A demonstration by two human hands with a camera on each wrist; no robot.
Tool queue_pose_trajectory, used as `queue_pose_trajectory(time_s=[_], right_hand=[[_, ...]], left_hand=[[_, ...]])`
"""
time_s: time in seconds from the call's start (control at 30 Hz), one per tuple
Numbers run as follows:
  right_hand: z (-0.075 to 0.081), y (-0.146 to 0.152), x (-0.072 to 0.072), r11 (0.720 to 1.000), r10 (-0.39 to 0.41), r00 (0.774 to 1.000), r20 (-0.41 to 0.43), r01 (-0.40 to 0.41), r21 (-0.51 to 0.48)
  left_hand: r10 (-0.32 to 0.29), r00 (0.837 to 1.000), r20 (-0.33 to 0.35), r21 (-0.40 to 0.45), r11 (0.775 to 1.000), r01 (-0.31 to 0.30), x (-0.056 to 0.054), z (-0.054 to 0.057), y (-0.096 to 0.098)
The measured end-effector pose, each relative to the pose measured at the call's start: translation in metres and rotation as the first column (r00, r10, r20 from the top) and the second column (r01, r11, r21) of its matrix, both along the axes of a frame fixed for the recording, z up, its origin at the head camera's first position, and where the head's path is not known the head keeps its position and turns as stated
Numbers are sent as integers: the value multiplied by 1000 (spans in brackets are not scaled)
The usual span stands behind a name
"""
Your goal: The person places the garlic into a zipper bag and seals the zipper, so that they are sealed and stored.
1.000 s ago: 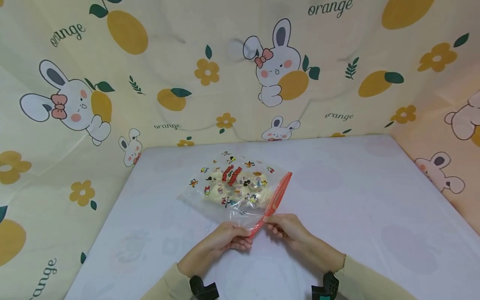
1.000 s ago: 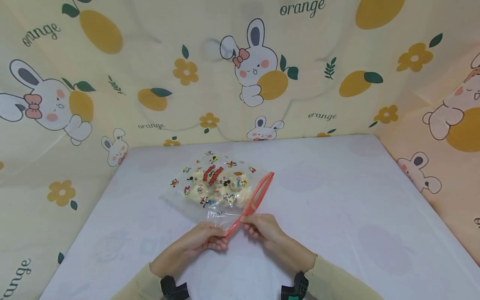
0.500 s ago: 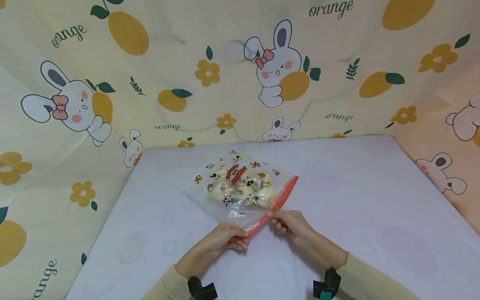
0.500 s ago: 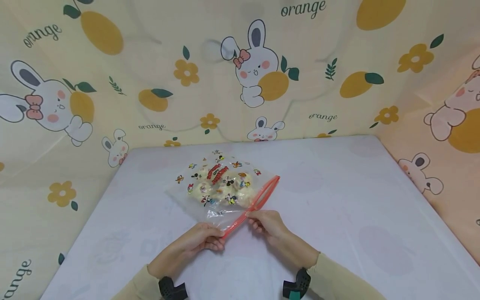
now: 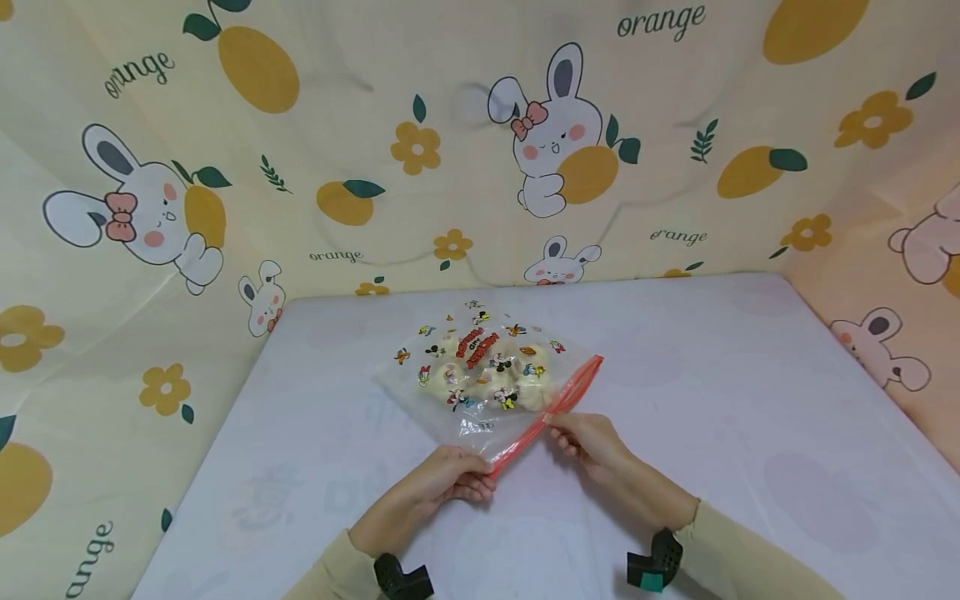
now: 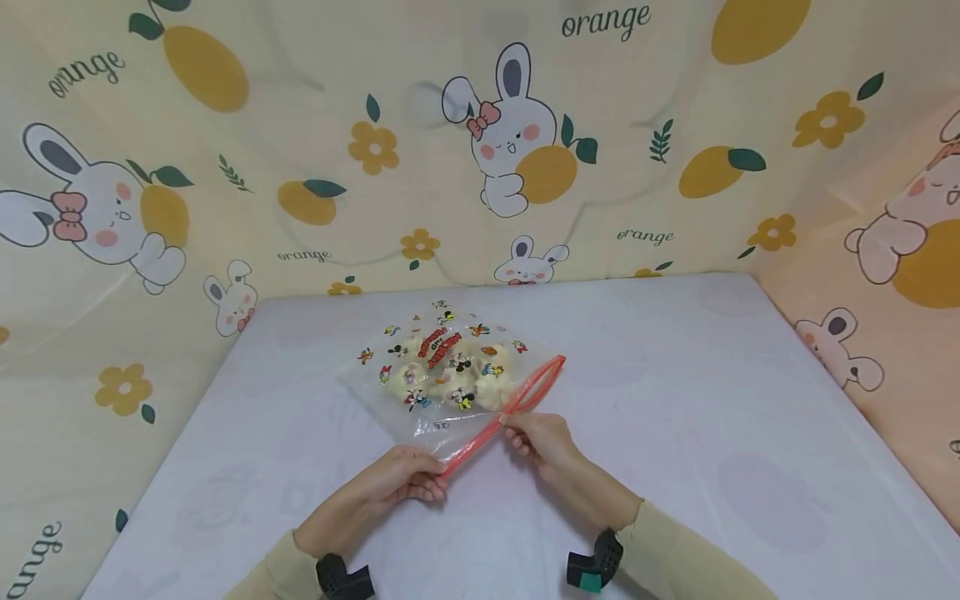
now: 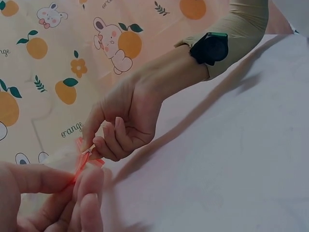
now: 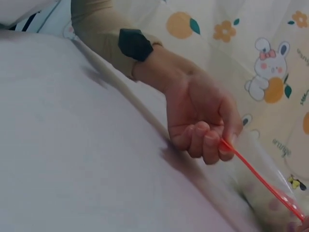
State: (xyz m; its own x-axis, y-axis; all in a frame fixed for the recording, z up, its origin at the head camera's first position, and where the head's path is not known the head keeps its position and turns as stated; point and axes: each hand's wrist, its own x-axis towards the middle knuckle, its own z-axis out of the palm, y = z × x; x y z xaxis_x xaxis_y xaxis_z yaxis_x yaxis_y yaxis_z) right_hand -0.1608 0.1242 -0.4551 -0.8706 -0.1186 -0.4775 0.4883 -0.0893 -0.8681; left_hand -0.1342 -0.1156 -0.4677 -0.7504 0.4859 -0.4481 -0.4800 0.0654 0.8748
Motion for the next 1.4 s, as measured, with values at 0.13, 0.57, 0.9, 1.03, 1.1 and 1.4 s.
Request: queue_pose_trajectory(time_s=[0.13,0.57,0.9,1.03,1.1,1.4], right_hand=[[-1,1,-4,1000,-22,1000,-10,22,21],[-2,5,-10,999,-49,999,5,49,-7],[-6,7,-13,998,-64,998,7,64,15],[-6,7,-12,998,-58,998,25,59,-19],[-6,7,-10,998,-52,998,31,53,-36],[-5,3,-3,999,-34,999,22,35,-36]], left_hand=[[-4,1000,-2,-4,1000,4,-1,-1,-2],[-5,1000,-3,-9,1000,5,-3,-1,-2],[0,1000,-5,-2,1000,0,-3,0,1],[-3,1000,-2,5,1000,3,-1,-1,2],[-4,1000,3,2,1000,4,0,-1,3],[5,1000,8,2,1000,-5,0,-2,4]])
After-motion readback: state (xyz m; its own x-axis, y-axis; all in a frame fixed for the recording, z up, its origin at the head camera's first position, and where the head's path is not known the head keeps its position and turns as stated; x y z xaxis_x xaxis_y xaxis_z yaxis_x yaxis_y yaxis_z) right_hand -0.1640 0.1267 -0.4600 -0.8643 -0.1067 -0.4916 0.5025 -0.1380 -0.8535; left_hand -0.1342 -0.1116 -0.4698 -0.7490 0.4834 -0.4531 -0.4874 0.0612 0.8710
